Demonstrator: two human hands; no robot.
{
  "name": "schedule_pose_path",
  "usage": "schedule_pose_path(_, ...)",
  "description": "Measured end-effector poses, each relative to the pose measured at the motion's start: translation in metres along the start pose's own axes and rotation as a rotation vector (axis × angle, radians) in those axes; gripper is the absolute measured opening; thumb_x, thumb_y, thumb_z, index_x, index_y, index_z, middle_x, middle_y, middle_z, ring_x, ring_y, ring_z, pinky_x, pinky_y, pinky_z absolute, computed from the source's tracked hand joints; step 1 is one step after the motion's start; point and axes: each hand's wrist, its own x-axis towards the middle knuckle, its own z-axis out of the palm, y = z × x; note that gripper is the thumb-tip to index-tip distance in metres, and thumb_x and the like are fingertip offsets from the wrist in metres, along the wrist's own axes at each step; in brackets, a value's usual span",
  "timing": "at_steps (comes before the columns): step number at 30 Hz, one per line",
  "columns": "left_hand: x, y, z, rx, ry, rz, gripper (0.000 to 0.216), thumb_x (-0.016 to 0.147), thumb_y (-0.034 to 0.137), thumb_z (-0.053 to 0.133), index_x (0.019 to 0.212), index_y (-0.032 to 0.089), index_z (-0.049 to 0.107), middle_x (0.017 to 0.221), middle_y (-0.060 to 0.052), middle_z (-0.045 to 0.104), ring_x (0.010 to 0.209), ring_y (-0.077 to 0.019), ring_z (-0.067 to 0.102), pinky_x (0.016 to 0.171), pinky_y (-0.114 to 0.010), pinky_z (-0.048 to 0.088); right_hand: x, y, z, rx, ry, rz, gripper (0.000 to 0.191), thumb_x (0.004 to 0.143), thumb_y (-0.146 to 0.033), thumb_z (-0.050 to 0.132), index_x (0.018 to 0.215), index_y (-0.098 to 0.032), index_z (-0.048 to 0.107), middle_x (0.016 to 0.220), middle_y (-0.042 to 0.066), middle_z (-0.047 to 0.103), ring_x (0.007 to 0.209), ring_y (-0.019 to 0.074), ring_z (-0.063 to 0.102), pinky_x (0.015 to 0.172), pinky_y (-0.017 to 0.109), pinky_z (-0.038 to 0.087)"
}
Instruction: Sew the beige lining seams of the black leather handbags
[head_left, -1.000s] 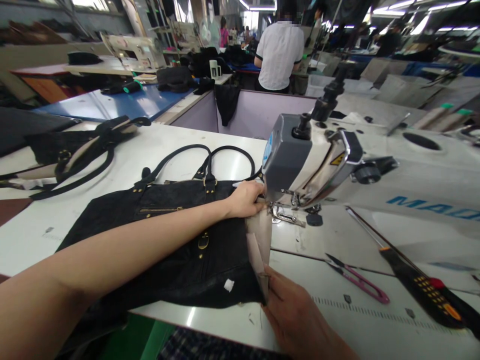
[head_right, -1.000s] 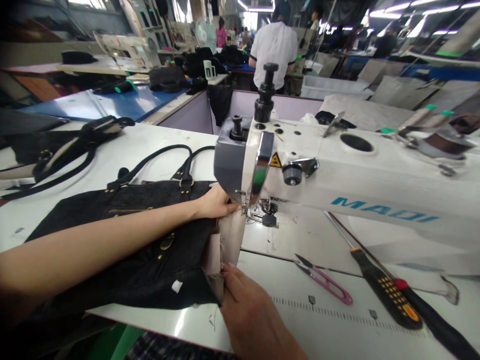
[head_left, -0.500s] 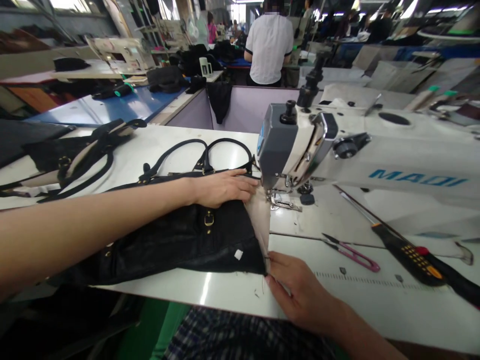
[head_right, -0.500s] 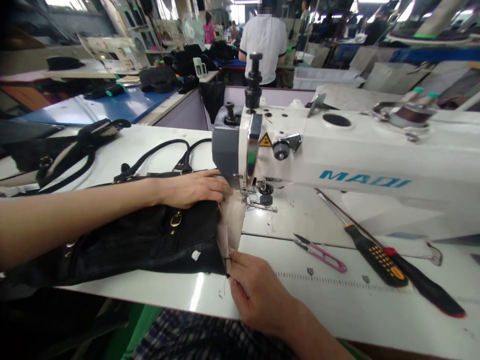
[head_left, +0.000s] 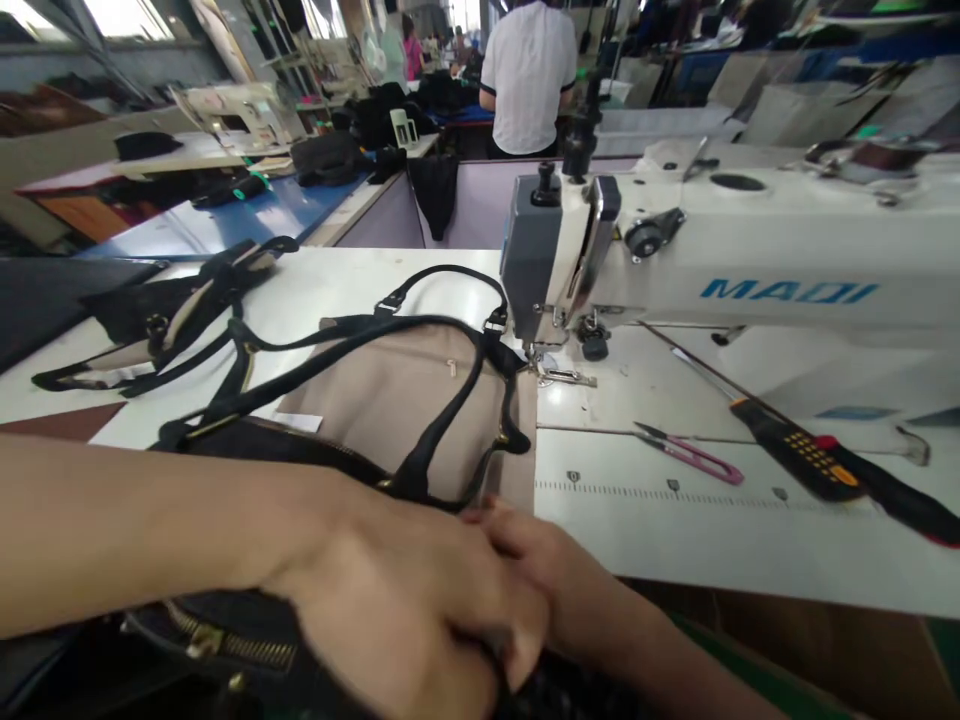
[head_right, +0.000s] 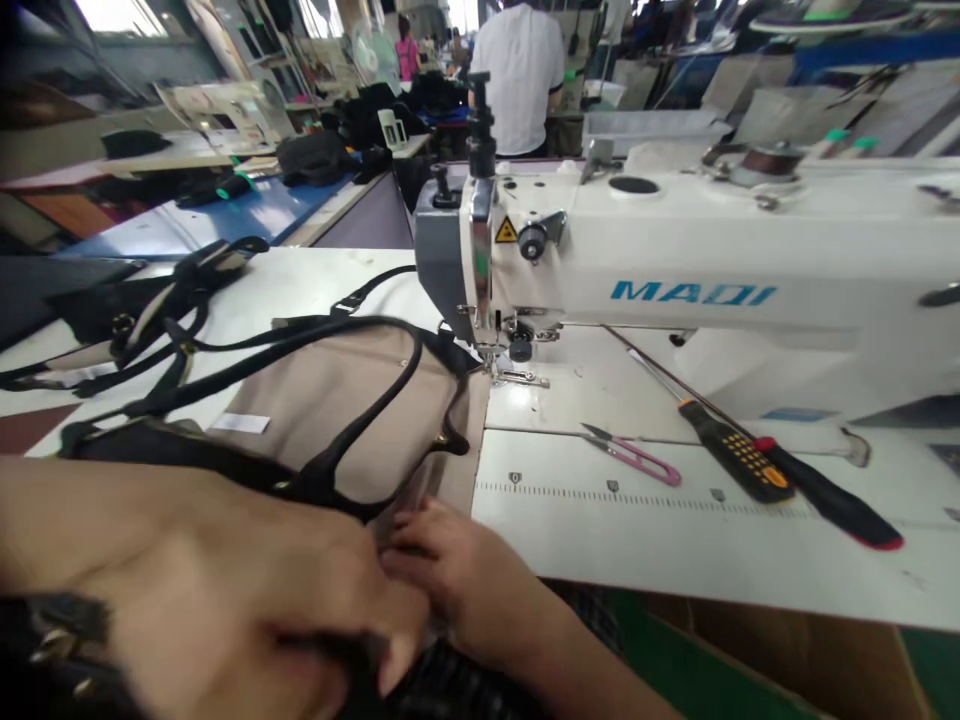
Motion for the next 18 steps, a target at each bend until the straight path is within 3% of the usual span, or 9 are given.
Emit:
schedule_pose_path(2,0.014,-0.001,0.001,0.033,-0.074,0.067,0.014,0.087,0.014,0.047,0.098,0.019,0.054,0.092,-0.004,0.062,0.082,-0.0177,0.058,0.073,-0.027,0.046,-0.001,-0.001,0.007,-0.047,0.036,0.038,0.022,0.094,-0.019,0.046,0.092,-0.010,0.066,0.094,0.014,0.064,0.102,0.0244,0.058,0.098,0.037,0.048)
schedule_pose_path(4,0.019,-0.009,0.007,0.174,-0.058,0.050,0.019,0.087,0.013,0.046,0.104,0.018,0.054,0.099,-0.006,0.059,0.088,-0.0210,0.056,0.078,-0.033,0.045,-0.002,0.000,0.010,-0.108,0.034,0.000,0.026,0.092,-0.013,0.041,0.088,-0.008,0.066,0.089,0.014,0.064,0.098,0.0239,0.059,0.100,0.036,0.047)
schedule_pose_path(8,-0.003,-0.025,0.032,0.403,0.023,-0.242,0.050,0.088,0.009,0.039,0.137,0.017,0.035,0.093,-0.007,0.056,0.077,-0.0229,0.055,0.071,-0.039,0.041,-0.007,-0.002,0.009,-0.207,0.020,-0.110,0.030,0.094,-0.009,0.038,0.110,-0.004,0.064,0.112,0.016,0.062,0.115,0.0235,0.053,0.114,0.041,0.031)
schedule_pose_path(10,-0.017,-0.026,0.045,0.401,0.037,-0.292,0.053,0.087,0.007,0.038,0.138,0.022,0.034,0.097,-0.007,0.055,0.080,-0.0223,0.055,0.071,-0.038,0.039,-0.014,-0.006,0.012,-0.231,0.122,-0.070,0.035,0.094,-0.006,0.035,0.118,-0.005,0.061,0.123,0.016,0.058,0.124,0.0234,0.046,0.112,0.040,0.034)
schedule_pose_path(14,-0.026,-0.019,0.059,0.289,0.112,-0.054,0.036,0.094,0.010,0.035,0.125,0.024,0.046,0.135,-0.005,0.046,0.113,-0.0216,0.047,0.093,-0.038,0.031,-0.032,-0.013,0.014,-0.241,0.439,0.086,0.041,0.089,0.001,0.032,0.117,-0.008,0.062,0.120,0.015,0.056,0.125,0.0223,0.044,0.104,0.039,0.045)
schedule_pose_path(16,-0.022,-0.017,0.060,0.194,0.090,0.041,0.030,0.097,0.013,0.031,0.119,0.022,0.049,0.132,-0.002,0.050,0.110,-0.0194,0.047,0.092,-0.035,0.030,-0.037,-0.014,0.010,-0.272,0.448,0.142,0.034,0.092,-0.002,0.039,0.113,-0.010,0.063,0.111,0.013,0.059,0.116,0.0226,0.050,0.098,0.039,0.049)
schedule_pose_path(18,-0.016,-0.017,0.058,0.121,0.054,0.048,0.028,0.097,0.014,0.031,0.116,0.020,0.051,0.120,-0.003,0.056,0.100,-0.0193,0.049,0.086,-0.035,0.032,-0.039,-0.012,0.004,-0.315,0.371,0.135,0.026,0.094,-0.005,0.045,0.110,-0.011,0.064,0.106,0.012,0.061,0.109,0.0232,0.053,0.093,0.040,0.052)
